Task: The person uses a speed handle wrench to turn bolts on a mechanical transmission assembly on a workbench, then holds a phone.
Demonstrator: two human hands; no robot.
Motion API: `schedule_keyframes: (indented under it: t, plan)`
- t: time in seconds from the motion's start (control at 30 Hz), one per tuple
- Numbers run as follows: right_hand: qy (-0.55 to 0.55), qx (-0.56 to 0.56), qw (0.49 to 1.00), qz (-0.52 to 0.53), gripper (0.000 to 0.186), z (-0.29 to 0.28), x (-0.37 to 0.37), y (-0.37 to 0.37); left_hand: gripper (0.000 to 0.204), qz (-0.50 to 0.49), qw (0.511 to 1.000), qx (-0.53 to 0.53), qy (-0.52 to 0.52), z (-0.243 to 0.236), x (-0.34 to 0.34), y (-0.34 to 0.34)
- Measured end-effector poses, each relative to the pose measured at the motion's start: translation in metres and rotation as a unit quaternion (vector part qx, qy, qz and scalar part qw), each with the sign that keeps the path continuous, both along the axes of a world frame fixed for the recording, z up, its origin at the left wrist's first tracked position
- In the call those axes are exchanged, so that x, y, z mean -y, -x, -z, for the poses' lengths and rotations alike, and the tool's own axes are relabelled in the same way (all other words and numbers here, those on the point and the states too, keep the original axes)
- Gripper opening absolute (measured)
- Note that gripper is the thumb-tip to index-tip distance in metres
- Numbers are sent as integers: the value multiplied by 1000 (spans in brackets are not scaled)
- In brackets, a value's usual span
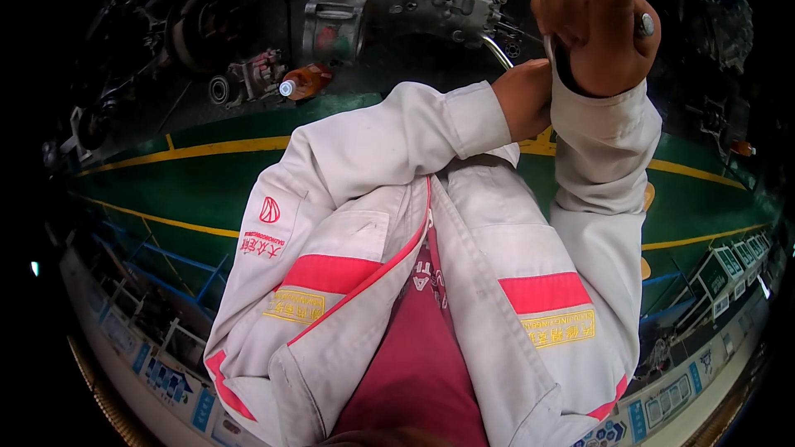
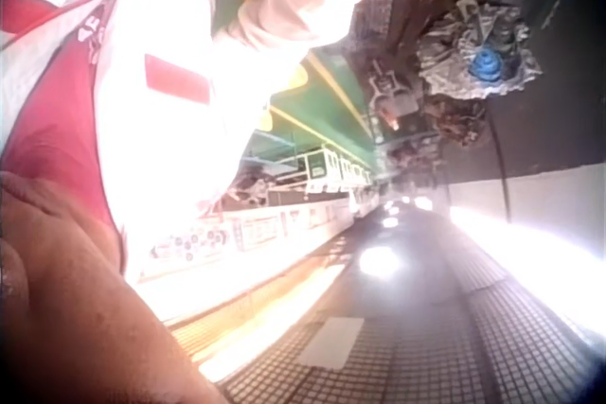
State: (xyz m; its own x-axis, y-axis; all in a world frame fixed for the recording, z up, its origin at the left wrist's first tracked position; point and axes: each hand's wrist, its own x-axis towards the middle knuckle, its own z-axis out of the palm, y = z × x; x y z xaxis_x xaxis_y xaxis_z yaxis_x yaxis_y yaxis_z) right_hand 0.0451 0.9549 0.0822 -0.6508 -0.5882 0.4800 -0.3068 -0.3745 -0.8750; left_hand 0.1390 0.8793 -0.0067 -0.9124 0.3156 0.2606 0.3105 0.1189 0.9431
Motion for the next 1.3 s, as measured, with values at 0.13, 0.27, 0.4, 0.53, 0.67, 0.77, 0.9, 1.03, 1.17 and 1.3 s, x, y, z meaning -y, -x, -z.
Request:
schedule_keyframes:
  t: [0.13,0.27,0.4,0.53,0.67,0.77,0.9,1.03,1.17,1.3]
  plan:
    - [7,28,999,29,53,4,-4,13,28,17,996,76,49,-9,12,-1]
    - [38,-8,997,73,54,7,12,-4,25,2,999,11,30,-2,16,-7]
    - [63,-29,998,7,45,12,13,-8,17,12,999,3,43,3,15,-8]
    - [17,-24,999,45,44,14,-11,9,14,56,993,85,50,-16,34,-5]
    - [-45,-60,997,-10,30,24,-38,-29,23,-176,979,-63,78,-6,87,41]
    - [-63,-17,998,-1,28,-21,71,-49,16,-270,942,-163,111,20,55,55]
    - [2,252,963,96,42,-2,0,46,36,-48,991,98,82,2,13,21]
    - [26,121,991,-42,47,3,-35,-6,21,-151,979,139,12,5,79,45]
    - [-50,-64,997,-15,25,-24,65,-70,12,-161,982,102,8,24,31,51]
    - [34,251,951,177,44,-15,-1,12,13,-89,993,37,71,17,25,11]
